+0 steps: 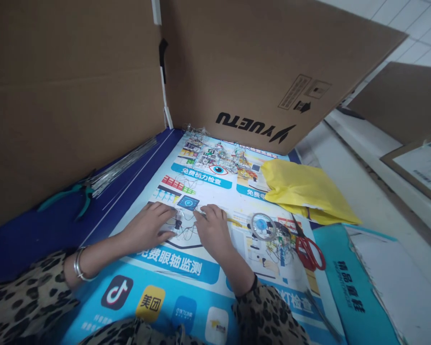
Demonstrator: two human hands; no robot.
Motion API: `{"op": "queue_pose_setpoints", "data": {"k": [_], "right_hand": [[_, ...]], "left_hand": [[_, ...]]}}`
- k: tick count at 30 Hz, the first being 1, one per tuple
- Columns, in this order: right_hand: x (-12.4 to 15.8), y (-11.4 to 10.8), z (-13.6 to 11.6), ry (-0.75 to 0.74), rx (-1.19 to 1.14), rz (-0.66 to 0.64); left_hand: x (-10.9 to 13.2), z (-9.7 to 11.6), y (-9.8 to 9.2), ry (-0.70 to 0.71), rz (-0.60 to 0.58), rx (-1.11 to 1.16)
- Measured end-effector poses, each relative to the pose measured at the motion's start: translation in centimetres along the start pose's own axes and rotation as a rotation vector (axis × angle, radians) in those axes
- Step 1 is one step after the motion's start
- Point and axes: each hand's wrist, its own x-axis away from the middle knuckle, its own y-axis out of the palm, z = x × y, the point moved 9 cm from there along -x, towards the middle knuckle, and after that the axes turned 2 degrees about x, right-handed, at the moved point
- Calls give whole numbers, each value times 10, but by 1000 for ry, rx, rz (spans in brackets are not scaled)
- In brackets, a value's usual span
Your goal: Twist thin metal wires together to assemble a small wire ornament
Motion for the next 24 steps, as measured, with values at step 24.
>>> {"op": "queue_pose_setpoints", "data": {"k": [24], "right_hand": [[-34, 8, -56, -850, 329, -307]], "left_hand": [[-1, 3, -4, 41, 21, 28]]}}
